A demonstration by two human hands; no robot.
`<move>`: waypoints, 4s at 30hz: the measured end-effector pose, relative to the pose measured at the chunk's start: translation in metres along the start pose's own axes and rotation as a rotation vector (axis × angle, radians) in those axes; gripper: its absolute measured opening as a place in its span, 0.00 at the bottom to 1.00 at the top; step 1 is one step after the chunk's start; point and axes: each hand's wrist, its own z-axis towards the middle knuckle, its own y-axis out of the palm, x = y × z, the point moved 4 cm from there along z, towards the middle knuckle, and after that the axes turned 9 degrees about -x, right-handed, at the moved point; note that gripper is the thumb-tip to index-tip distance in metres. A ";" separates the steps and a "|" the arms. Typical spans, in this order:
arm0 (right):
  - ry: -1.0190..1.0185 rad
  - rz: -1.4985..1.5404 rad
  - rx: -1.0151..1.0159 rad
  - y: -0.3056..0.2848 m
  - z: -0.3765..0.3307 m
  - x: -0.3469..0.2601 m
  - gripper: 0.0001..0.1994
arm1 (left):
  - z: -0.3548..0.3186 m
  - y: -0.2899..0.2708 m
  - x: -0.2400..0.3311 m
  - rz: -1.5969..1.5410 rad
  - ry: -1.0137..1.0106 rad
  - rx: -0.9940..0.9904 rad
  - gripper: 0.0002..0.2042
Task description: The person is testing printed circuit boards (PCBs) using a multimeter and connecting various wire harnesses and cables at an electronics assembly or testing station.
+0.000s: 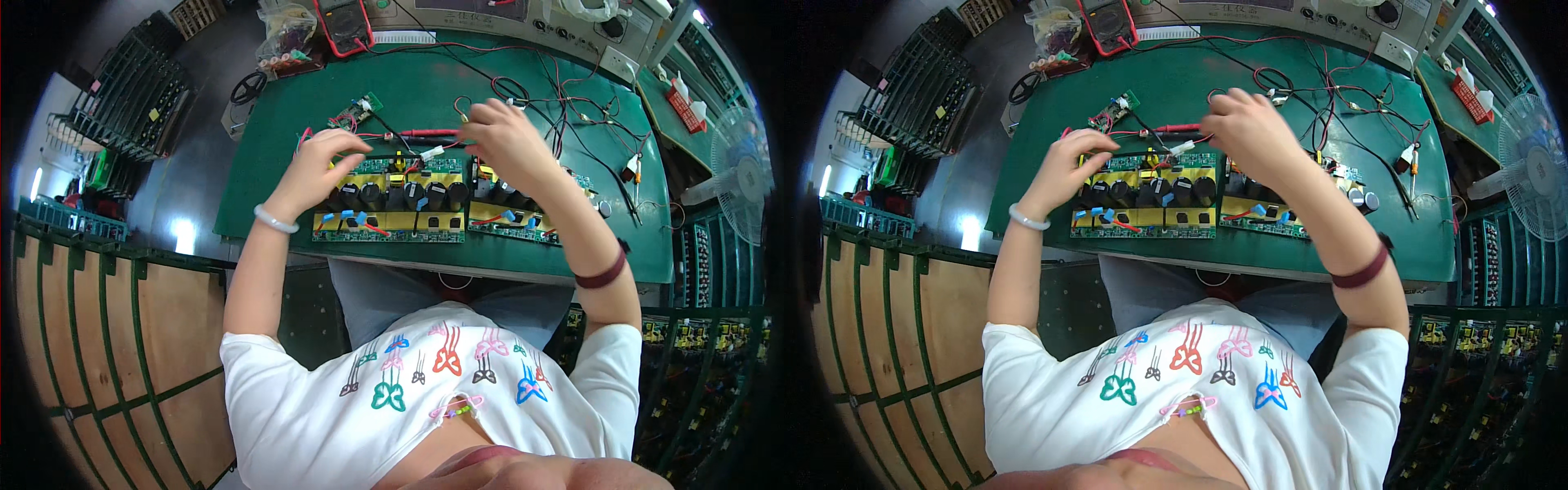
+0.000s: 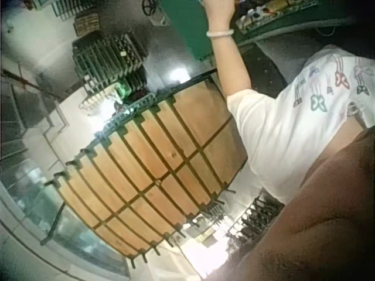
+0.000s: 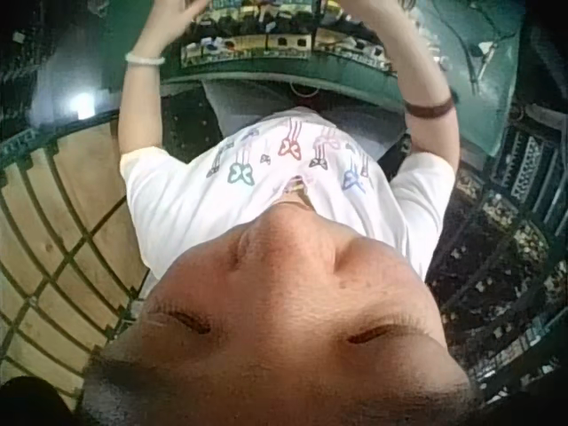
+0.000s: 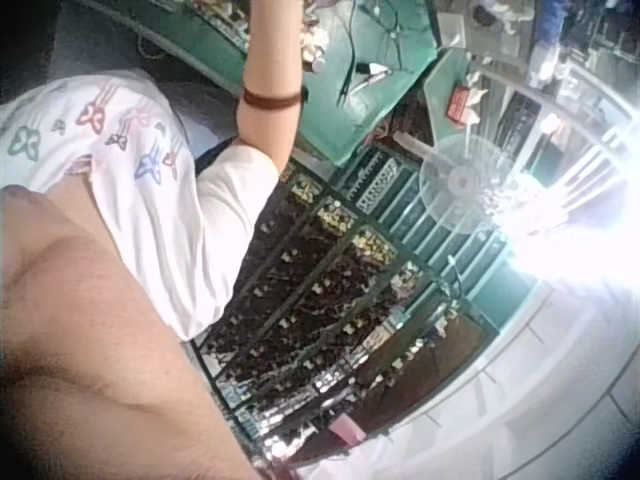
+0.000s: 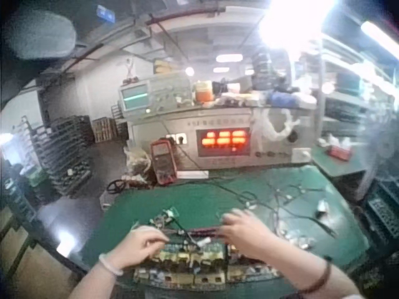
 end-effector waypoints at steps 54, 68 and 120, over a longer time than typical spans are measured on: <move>-0.021 0.262 0.183 0.090 0.070 -0.123 0.10 | -0.059 0.002 -0.083 -0.165 -0.192 0.150 0.02; -0.004 0.237 0.143 0.102 0.067 -0.126 0.12 | -0.042 -0.043 -0.043 0.015 -0.152 0.061 0.08; -0.050 0.261 -0.149 0.007 -0.071 -0.094 0.20 | -0.061 0.033 0.056 0.100 0.348 -0.185 0.37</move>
